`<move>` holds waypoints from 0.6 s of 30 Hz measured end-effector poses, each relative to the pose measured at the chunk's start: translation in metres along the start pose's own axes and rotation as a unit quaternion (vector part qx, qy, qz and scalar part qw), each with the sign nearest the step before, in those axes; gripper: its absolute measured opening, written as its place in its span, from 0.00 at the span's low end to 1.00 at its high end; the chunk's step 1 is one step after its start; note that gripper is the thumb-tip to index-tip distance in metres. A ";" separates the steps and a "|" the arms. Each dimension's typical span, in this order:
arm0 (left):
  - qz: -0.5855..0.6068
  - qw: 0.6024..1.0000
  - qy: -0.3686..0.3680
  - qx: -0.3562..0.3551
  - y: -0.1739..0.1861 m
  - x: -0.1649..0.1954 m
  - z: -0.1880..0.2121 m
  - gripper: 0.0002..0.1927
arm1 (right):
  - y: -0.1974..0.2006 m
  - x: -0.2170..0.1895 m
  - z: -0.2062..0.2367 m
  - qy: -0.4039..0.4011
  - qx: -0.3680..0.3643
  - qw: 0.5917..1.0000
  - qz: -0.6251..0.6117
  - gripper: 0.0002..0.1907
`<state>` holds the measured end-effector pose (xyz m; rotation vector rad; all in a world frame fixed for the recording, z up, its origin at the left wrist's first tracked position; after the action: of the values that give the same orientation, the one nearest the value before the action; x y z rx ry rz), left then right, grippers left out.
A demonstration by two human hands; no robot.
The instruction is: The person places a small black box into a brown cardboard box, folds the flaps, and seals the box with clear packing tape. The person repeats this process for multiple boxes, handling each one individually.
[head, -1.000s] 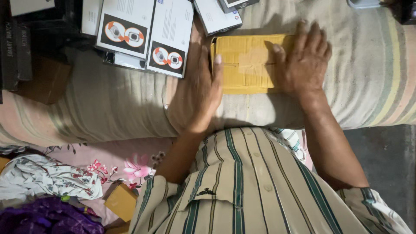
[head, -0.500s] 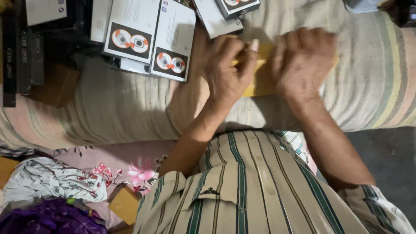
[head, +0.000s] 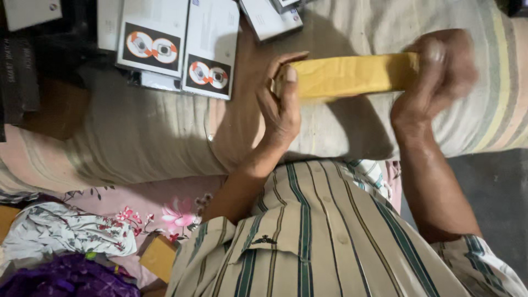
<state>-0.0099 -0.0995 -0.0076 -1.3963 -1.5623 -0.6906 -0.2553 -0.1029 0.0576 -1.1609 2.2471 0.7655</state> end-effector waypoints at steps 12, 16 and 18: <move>-0.251 0.954 -0.101 -0.129 0.027 0.017 0.031 0.26 | -0.009 0.043 0.066 -0.014 -0.275 0.890 0.364 0.30; -0.315 0.935 -0.131 -0.099 -0.023 0.011 0.014 0.26 | -0.087 0.065 0.063 -0.073 -0.391 0.862 0.314 0.40; -0.308 0.935 -0.142 -0.104 -0.053 0.011 0.004 0.28 | -0.127 0.042 0.065 0.016 -0.404 0.875 0.268 0.37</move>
<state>-0.0613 -0.1015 0.0089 -1.1832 -2.2514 -1.0850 -0.1597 -0.1434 -0.0485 -0.8270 2.3456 2.0611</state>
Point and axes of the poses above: each hand's wrist, its own z-axis away from the middle knuckle, its own y-axis out of the back of the hand, x = y × z, the point moved 8 cm from there along -z, towards the middle knuckle, and after that the axes turned 2 degrees about x, right-handed, at the moved point
